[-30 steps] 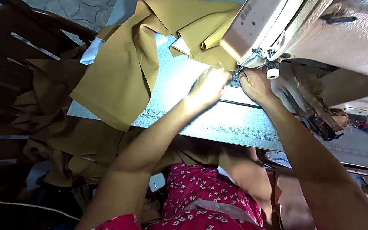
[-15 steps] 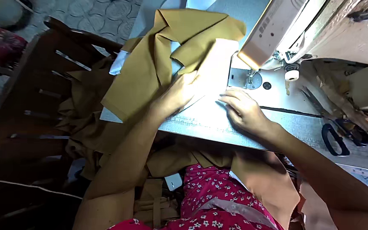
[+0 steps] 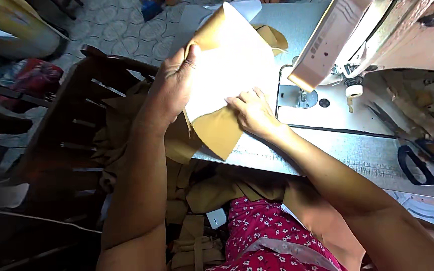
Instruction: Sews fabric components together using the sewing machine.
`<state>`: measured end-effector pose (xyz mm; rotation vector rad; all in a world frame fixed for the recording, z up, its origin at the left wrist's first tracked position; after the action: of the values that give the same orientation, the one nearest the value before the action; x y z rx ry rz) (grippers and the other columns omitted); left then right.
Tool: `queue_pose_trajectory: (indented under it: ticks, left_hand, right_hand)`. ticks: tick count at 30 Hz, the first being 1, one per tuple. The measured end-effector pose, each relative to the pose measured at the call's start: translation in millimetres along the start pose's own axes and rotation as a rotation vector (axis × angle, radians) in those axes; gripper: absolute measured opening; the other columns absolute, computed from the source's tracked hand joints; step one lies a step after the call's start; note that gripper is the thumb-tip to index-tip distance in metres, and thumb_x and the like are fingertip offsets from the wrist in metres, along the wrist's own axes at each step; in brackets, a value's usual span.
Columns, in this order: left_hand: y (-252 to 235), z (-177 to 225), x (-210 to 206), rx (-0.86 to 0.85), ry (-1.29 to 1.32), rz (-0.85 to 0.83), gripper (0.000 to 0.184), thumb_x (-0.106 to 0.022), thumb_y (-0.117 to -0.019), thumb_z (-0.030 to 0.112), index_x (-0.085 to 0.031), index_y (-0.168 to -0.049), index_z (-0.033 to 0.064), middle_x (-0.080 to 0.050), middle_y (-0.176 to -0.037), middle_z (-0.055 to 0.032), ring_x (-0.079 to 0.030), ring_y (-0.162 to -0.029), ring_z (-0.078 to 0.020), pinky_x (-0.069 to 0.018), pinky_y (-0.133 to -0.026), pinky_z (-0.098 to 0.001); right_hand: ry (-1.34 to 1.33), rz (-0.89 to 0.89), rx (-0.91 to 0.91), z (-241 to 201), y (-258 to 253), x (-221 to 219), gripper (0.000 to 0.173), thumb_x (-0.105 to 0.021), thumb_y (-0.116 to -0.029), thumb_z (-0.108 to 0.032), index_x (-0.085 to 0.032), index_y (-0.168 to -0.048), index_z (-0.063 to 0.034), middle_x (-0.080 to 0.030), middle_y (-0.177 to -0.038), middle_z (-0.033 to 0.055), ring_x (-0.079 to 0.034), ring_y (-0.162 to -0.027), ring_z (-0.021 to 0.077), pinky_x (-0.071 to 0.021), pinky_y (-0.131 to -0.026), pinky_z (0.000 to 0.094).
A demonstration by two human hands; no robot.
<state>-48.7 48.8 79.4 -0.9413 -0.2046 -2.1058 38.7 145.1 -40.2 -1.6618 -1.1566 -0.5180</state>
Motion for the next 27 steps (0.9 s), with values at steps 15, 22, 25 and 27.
queue_pose_trajectory:
  ticks: [15, 22, 25, 27]
  left_hand:
    - [107, 18, -176, -0.339, -0.293, -0.841, 0.066, -0.039, -0.0957, 0.074, -0.063, -0.142, 0.0329, -0.032, -0.167, -0.0105, -0.01, -0.155, -0.0499, 0.0057, -0.113, -0.0803]
    - [78, 50, -243, -0.367, -0.18, -0.362, 0.043, -0.041, -0.1071, 0.024, -0.056, -0.145, 0.0102, -0.045, -0.158, -0.0172, -0.029, -0.152, -0.0442, -0.01, -0.118, -0.0741]
    - [92, 48, -248, -0.345, -0.346, -0.368, 0.063, -0.037, -0.1056, 0.054, -0.042, -0.158, 0.018, -0.035, -0.165, -0.0166, -0.022, -0.154, -0.0463, -0.0049, -0.116, -0.0779]
    - [89, 42, -246, -0.296, -0.385, -0.381, 0.076, -0.038, -0.0995, 0.067, -0.038, -0.16, 0.0213, -0.029, -0.167, -0.0156, -0.018, -0.155, -0.047, -0.0029, -0.115, -0.0787]
  right_hand:
    - [0.016, -0.482, 0.179, -12, 137, 177, 0.036, -0.045, -0.0926, -0.027, -0.075, -0.089, -0.0088, -0.062, -0.071, 0.0059, -0.061, -0.069, 0.0237, -0.0448, -0.065, 0.0441]
    - [0.426, -0.892, -0.032, 19, 180, 171, 0.009, -0.078, -0.0768, -0.003, -0.071, -0.073, -0.0046, -0.063, -0.067, 0.0136, -0.066, -0.07, 0.0363, -0.0488, -0.069, 0.0567]
    - [0.588, -1.249, -0.483, 70, 192, 184, 0.016, -0.08, -0.0845, -0.008, -0.077, -0.099, -0.0026, -0.069, -0.103, 0.0223, -0.063, -0.106, 0.0467, -0.0484, -0.088, 0.0644]
    - [0.361, -1.109, -0.39, 78, 169, 177, 0.018, -0.071, -0.0896, 0.001, -0.077, -0.106, -0.0023, -0.071, -0.104, 0.0213, -0.067, -0.104, 0.0423, -0.0508, -0.09, 0.06]
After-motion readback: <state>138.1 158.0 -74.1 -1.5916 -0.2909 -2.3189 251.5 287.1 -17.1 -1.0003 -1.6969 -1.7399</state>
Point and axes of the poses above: each hand's wrist, its own y-axis away from the middle knuckle, its own x-axis out of the back of the hand, z = x × y, the point moved 9 cm from there along -y, towards the middle knuckle
